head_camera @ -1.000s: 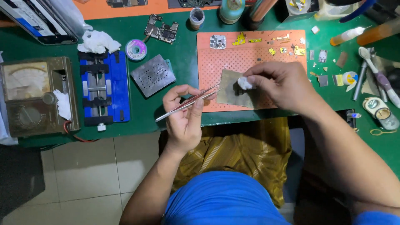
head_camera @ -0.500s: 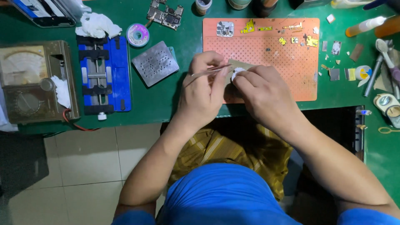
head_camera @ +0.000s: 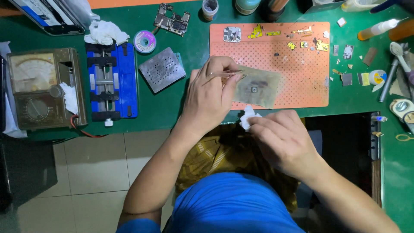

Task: The person cleans a small electronic component using a toothbrush and a cloth, then uses tweezers to handle the component and applies a liquid from a small bottle. The person also uses a magnifying glass to inspect the component.

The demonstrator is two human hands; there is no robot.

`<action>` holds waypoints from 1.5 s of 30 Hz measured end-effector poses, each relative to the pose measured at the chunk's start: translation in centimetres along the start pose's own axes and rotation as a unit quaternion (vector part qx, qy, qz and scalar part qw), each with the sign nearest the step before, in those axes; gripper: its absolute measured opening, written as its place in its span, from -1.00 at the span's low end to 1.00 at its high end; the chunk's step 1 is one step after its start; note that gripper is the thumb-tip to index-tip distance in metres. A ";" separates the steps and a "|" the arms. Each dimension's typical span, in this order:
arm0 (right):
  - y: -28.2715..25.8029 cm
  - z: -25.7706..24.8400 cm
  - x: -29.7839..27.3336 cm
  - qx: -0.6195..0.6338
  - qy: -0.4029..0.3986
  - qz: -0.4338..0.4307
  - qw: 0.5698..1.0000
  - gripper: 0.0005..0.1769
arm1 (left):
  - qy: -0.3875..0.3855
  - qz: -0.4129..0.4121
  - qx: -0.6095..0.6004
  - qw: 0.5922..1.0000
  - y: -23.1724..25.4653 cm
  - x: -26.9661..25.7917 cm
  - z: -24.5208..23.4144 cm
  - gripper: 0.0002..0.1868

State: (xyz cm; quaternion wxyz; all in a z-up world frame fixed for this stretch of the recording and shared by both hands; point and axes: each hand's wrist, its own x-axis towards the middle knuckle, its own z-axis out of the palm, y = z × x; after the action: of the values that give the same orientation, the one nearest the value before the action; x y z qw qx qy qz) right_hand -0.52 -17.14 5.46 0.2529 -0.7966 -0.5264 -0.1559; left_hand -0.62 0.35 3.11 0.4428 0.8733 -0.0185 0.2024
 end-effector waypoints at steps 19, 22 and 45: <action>1.2 2.5 -7.3 0.658 0.118 0.426 0.610 -0.51 | 0.006 0.243 0.033 0.970 4.5 -4.8 0.4 -0.96; 1.5 2.8 -9.3 0.725 0.113 0.379 0.564 -0.54 | -0.026 0.267 0.048 0.962 5.0 -5.0 0.8 -0.95; 3.5 -2.5 -12.3 0.600 -0.028 0.397 0.694 -0.65 | -0.194 0.056 0.042 0.978 2.2 0.3 2.3 -0.74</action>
State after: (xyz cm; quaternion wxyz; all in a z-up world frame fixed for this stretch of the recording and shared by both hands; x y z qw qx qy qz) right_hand -2.14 -29.03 0.31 0.7010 -0.6140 -0.1497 0.3303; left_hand -0.03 -2.73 3.76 0.3812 0.9115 -0.1445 0.0545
